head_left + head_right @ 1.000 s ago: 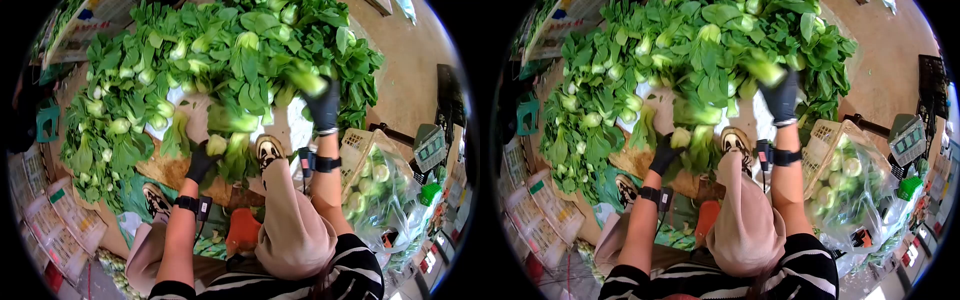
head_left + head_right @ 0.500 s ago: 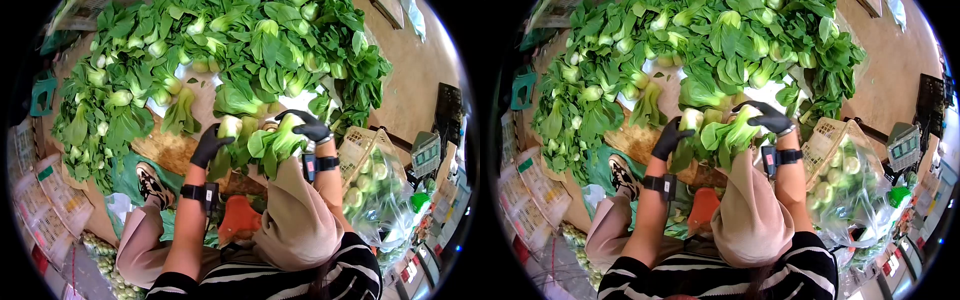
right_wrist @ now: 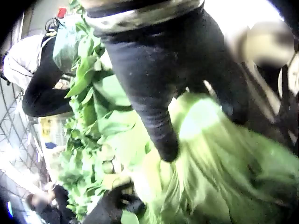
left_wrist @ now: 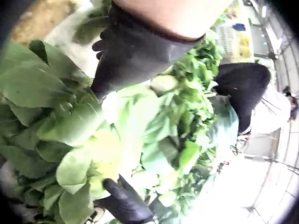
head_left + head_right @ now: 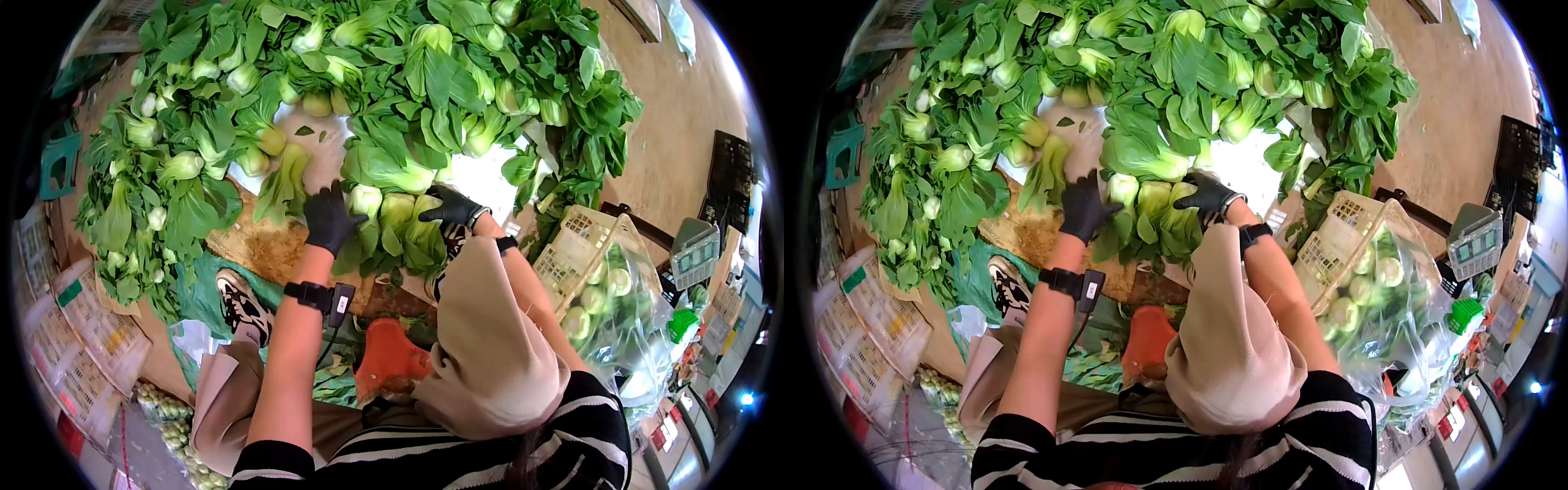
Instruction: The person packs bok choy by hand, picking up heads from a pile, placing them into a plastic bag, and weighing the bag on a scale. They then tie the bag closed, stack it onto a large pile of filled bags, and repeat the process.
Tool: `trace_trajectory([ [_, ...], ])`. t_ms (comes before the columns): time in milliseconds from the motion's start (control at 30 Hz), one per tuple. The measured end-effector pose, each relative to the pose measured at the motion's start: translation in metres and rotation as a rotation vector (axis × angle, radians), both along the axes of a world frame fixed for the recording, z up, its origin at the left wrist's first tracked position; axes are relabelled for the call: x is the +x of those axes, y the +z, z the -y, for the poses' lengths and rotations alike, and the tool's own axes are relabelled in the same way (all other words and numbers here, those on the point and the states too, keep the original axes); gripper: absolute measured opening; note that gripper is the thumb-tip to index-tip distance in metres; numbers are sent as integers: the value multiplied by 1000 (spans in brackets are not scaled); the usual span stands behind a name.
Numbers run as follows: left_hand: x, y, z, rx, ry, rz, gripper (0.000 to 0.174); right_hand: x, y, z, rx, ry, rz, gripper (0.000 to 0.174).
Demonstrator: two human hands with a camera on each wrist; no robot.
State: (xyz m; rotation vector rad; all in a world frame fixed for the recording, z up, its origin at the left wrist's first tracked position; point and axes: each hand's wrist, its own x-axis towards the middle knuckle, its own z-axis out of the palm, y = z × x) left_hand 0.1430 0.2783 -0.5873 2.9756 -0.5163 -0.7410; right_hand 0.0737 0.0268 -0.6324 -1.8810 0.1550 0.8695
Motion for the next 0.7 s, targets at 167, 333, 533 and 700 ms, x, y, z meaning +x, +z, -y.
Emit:
trace_trajectory([
  [167,36,16,73,-781,-384,196,38,-1,27,-10,-84,-134,-21,78],
  [333,44,-44,111,-233,-601,249,29,4,29,-4,-372,131,-123,68],
  [533,58,-24,99,-146,-688,154,15,-12,6,-3,-104,-94,55,57],
  [700,75,84,25,-130,-376,119,42,-28,-16,3,20,-223,51,56],
])
